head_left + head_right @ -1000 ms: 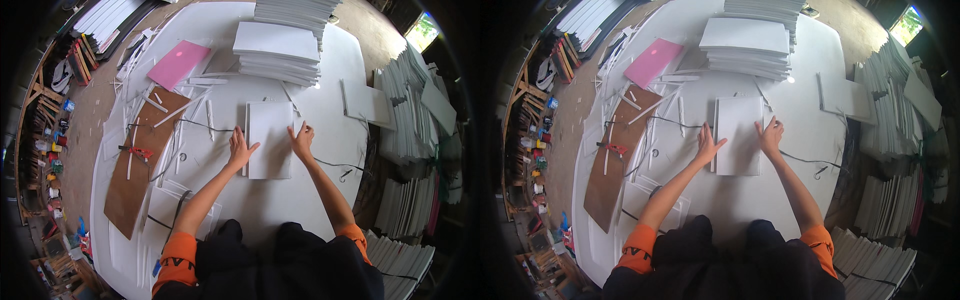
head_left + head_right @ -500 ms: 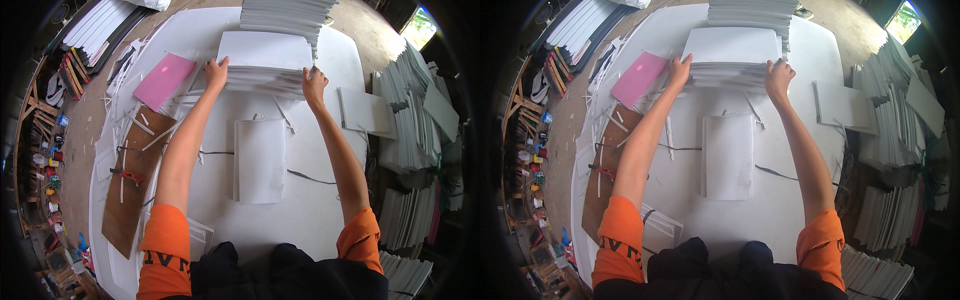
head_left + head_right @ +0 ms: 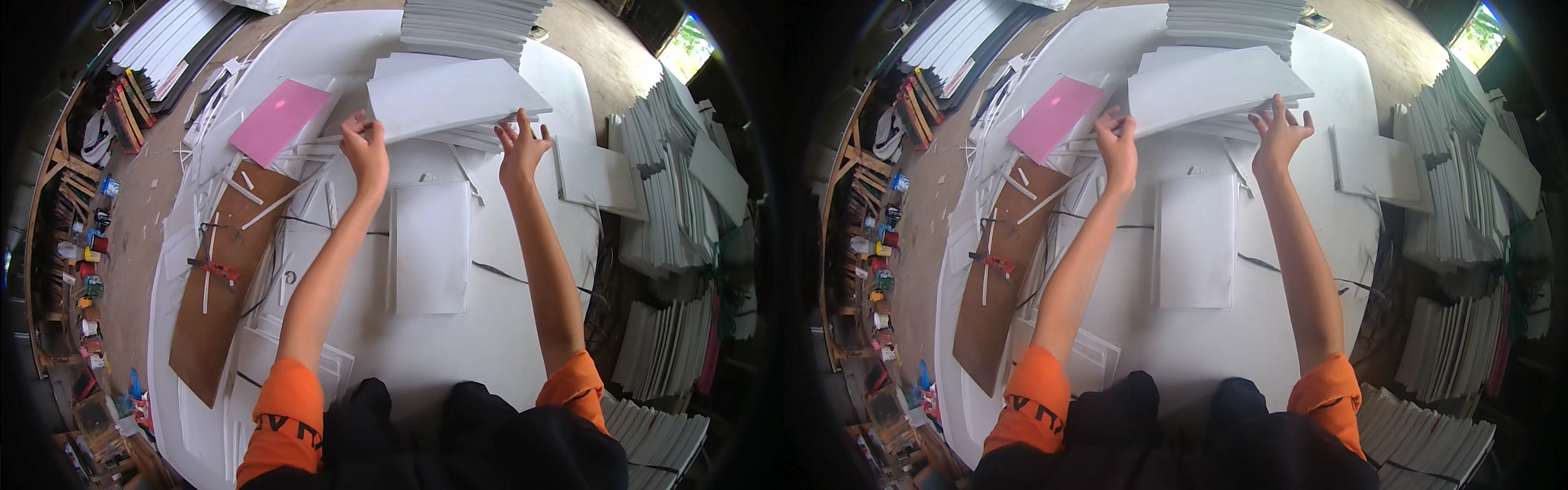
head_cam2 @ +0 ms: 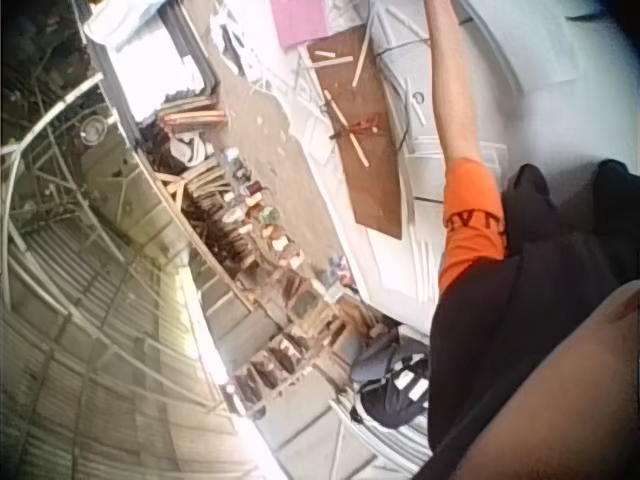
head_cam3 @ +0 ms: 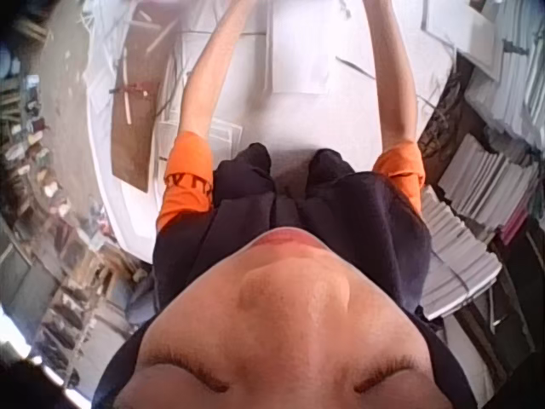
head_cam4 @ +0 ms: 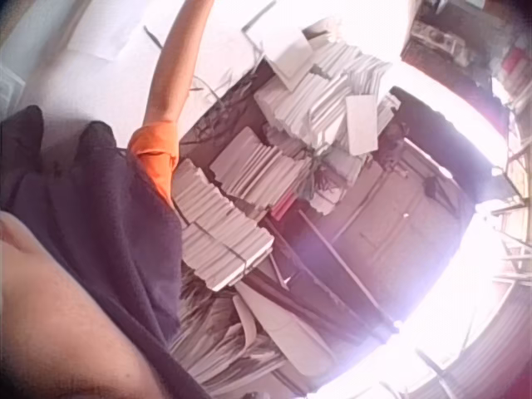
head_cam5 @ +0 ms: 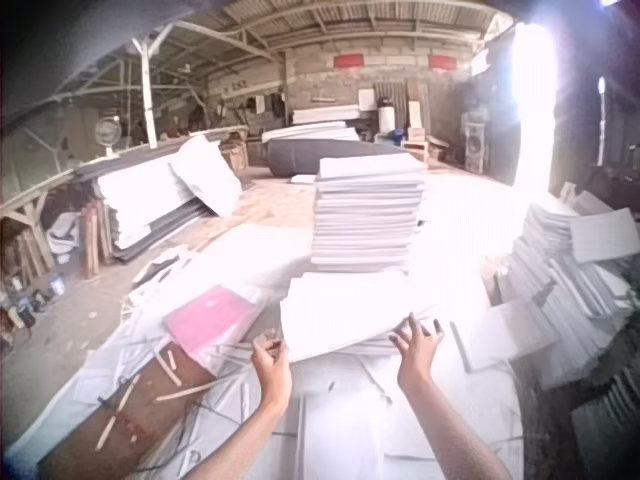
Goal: The person gathers and straightens black straps on a white table, then stacks white rectangular paper sheets. They wrap the straps around the stack, tie them into a knot, and trim the excess strap ends with red-handled scissors.
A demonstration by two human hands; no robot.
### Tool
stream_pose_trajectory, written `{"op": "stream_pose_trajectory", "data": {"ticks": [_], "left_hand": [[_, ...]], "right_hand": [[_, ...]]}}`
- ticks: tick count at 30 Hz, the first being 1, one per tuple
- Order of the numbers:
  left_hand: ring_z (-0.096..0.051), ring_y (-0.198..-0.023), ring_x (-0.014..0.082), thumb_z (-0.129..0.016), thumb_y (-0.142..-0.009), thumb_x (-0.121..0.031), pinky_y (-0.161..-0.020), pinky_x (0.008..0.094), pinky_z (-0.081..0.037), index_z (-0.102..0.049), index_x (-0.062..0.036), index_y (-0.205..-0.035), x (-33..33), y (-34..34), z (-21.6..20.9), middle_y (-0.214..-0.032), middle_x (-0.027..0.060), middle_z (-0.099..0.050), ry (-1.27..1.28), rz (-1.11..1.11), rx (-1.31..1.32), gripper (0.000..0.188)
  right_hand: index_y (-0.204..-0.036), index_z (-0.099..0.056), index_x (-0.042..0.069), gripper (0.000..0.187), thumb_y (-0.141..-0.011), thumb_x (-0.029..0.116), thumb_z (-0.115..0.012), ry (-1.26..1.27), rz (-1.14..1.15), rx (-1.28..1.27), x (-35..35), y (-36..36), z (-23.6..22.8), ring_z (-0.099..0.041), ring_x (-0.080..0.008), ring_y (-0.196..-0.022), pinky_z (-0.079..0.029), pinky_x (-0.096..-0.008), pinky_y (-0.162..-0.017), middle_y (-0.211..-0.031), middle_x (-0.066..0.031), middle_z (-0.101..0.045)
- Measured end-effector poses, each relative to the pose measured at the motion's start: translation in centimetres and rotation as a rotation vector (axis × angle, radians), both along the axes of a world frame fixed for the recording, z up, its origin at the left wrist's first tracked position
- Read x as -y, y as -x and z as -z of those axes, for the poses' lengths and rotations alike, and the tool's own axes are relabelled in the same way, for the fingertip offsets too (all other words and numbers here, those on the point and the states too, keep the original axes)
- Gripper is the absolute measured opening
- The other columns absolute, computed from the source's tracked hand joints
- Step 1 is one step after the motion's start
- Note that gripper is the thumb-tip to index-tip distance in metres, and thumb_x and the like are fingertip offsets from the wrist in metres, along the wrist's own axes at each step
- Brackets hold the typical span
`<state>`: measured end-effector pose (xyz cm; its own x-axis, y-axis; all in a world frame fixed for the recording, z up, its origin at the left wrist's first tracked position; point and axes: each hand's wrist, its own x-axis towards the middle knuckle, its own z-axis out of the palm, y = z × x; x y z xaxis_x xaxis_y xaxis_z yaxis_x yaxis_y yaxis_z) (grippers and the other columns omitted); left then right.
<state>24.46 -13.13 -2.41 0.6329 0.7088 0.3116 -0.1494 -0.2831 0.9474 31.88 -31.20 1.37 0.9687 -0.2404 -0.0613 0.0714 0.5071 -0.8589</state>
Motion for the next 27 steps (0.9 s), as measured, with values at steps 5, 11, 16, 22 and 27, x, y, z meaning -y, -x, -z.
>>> {"op": "stream_pose_trajectory", "data": {"ticks": [5, 11, 16, 22, 27], "left_hand": [[-0.047, -0.083, 0.015, -0.054, -0.076, -0.001, -0.071, 0.0266, -0.041, -0.037, -0.0011, -0.105, 8.4, 7.6, 2.3, -0.101, 0.0082, -0.04, 0.152, 0.301, -0.082, 0.034], [-0.045, -0.097, 0.0164, -0.045, -0.085, -0.03, -0.081, 0.0315, -0.04, -0.037, -0.0033, -0.11, 2.1, 10.3, 2.7, -0.109, 0.0082, -0.041, 0.416, 0.127, 0.003, 0.038], [-0.041, -0.109, 0.0201, -0.028, -0.077, -0.067, -0.089, 0.0338, -0.035, -0.02, -0.004, -0.13, 0.2, 11.5, -1.3, -0.124, 0.0115, -0.038, 0.542, 0.717, -0.33, 0.083], [-0.029, -0.119, 0.0269, -0.061, -0.071, -0.045, -0.098, 0.0356, -0.025, -0.01, -0.0003, -0.131, 5.4, 12.9, 4.5, -0.13, 0.0167, -0.027, 0.338, 0.568, -0.405, 0.09], [-0.015, -0.126, 0.0293, -0.063, -0.071, -0.038, -0.102, 0.0359, -0.018, 0.001, -0.0002, -0.132, 4.2, 13.7, 13.9, -0.136, 0.0204, -0.01, -0.123, 0.437, -0.789, 0.096]], "right_hand": [[-0.121, -0.029, -0.002, 0.054, -0.08, 0.022, -0.055, 0.14, -0.171, -0.199, -1.6, 2.4, 5.6, -0.041, -0.0218, -0.107, -0.031, -0.0317, -0.091, -0.118, -0.0151, -0.04], [-0.112, -0.036, -0.007, 0.048, -0.082, 0.026, -0.052, 0.046, -0.398, -0.168, 3.3, 5.5, 5.5, -0.047, -0.021, -0.099, -0.037, -0.0302, -0.086, -0.11, -0.0152, -0.045], [-0.115, -0.033, -0.007, 0.056, -0.081, 0.033, -0.053, 0.435, -0.592, -0.253, 7.7, 10.8, 4.1, -0.05, -0.0212, -0.093, -0.042, -0.0303, -0.079, -0.108, -0.0161, -0.046], [-0.115, -0.032, -0.005, 0.062, -0.079, 0.041, -0.054, 0.636, -0.612, -0.255, 6.3, 14.0, 8.6, -0.05, -0.0234, -0.093, -0.043, -0.0318, -0.076, -0.103, -0.0188, -0.047], [-0.128, -0.019, -0.002, 0.08, -0.077, 0.05, -0.05, 1.426, -0.553, -0.281, 6.1, 14.7, 16.1, -0.028, -0.0392, -0.11, -0.028, -0.0474, -0.09, -0.117, -0.0263, -0.032]]}}
